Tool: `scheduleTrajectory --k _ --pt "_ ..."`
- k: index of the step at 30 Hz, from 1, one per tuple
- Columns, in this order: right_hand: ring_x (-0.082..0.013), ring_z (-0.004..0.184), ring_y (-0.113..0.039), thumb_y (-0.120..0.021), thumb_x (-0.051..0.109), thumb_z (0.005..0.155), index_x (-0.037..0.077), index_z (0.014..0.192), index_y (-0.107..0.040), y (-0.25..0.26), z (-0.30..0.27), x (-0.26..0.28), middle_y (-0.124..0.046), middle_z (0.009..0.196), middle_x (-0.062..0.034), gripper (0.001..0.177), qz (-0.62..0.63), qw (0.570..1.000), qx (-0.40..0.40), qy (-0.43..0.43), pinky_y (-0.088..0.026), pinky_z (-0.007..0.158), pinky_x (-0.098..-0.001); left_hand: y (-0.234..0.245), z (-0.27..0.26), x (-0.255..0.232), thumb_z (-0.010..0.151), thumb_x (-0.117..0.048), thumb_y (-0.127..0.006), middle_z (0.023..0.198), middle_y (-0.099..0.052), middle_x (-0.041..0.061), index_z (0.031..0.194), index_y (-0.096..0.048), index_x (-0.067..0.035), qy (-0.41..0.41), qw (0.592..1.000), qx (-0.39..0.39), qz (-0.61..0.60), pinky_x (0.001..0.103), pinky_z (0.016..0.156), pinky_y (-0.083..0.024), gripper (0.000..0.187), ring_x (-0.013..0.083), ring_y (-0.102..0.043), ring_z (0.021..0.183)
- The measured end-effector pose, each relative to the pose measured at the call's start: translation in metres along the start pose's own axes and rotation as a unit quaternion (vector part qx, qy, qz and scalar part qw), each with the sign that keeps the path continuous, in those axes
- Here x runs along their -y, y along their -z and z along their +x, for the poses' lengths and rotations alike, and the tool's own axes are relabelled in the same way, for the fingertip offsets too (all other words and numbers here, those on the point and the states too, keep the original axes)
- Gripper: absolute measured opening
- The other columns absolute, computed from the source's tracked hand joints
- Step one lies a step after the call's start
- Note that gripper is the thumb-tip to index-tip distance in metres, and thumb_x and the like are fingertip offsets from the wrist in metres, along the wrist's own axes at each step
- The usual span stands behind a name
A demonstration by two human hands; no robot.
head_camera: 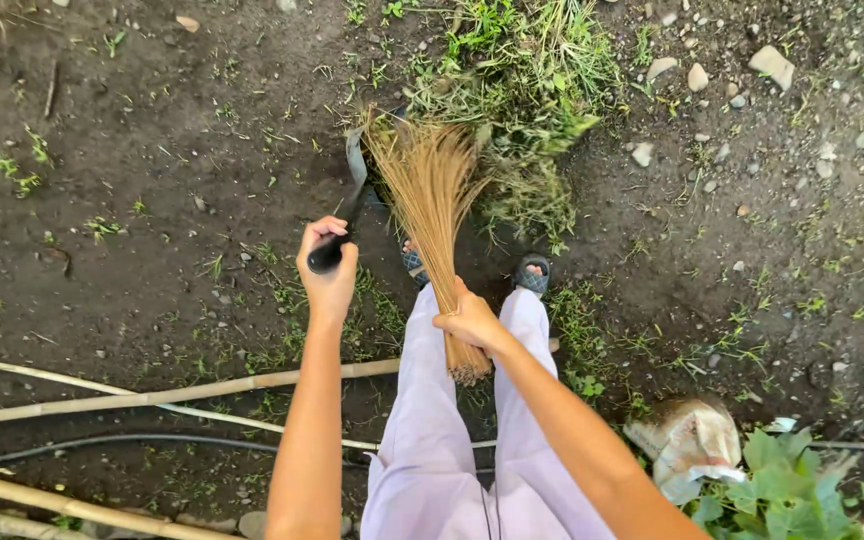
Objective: Sweeping and collecting cut grass and garden debris using a broom and dustpan.
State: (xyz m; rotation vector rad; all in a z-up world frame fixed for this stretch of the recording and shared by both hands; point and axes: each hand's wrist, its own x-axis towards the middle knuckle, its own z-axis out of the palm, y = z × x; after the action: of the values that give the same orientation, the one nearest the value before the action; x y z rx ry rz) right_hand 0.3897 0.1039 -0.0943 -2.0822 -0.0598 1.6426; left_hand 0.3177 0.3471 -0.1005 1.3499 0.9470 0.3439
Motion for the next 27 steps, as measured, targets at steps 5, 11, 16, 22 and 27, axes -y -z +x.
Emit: scheduleTrajectory --k 5,11,16,22,27 --pt "-0.0303 0.099 -0.073 -0.076 0.029 0.075 0.01 0.145 -0.05 0.043 -0.064 -0.064 -0.073 0.114 -0.0181 0.077 0.027 0.998 -0.05 -0.017 -0.057 0.086 -0.0394 -0.001 -0.003 -0.004 0.086 0.01 -0.058 0.117 -0.062 0.005 0.102 -0.055 -0.004 0.018 1.0 0.003 0.021 0.025 0.091 -0.048 0.021 0.0106 -0.059 0.1" --pt "-0.019 0.082 -0.066 -0.072 0.007 0.076 0.02 0.152 -0.037 0.14 -0.189 -0.105 -0.064 0.117 -0.0074 0.085 0.248 0.952 -0.077 -0.161 -0.063 0.064 -0.037 -0.001 0.001 -0.004 0.086 0.01 -0.058 0.118 -0.061 0.005 0.104 -0.055 -0.004 0.007 1.0 0.013 0.014 0.026 0.095 -0.047 0.023 0.0114 -0.059 0.105" --pt "-0.0243 0.058 -0.058 -0.069 0.012 0.082 0.011 0.132 -0.046 0.148 -0.116 -0.201 -0.061 0.08 -0.01 0.055 0.319 0.926 -0.087 -0.181 -0.049 0.049 -0.0389 -0.005 0.001 -0.013 0.086 0.01 -0.058 0.119 -0.062 0.005 0.102 -0.055 -0.004 0.02 0.999 0.007 0.027 0.026 0.095 -0.047 0.022 0.0118 -0.06 0.106" --pt "-0.0167 0.063 -0.061 -0.069 0.023 0.086 0.011 0.108 -0.059 0.072 -0.017 -0.176 -0.062 0.077 -0.0026 0.028 0.348 0.899 0.049 -0.262 -0.054 0.057 -0.0336 0.001 -0.011 0.002 0.086 0.012 -0.056 0.119 -0.062 0.006 0.104 -0.056 -0.004 -0.005 1.0 0.003 0.025 0.025 0.095 -0.047 0.023 0.0108 -0.058 0.105" --pt "-0.0165 0.06 -0.061 -0.071 0.01 0.079 0.026 0.148 -0.037 0.038 -0.052 -0.065 -0.06 0.083 -0.0073 0.078 0.353 0.907 0.142 -0.178 -0.056 0.053 -0.0351 0.002 -0.01 0.007 0.086 0.012 -0.057 0.12 -0.06 0.006 0.103 -0.054 -0.004 -0.014 1.0 0.005 0.019 0.024 0.095 -0.047 0.024 0.0098 -0.058 0.105"
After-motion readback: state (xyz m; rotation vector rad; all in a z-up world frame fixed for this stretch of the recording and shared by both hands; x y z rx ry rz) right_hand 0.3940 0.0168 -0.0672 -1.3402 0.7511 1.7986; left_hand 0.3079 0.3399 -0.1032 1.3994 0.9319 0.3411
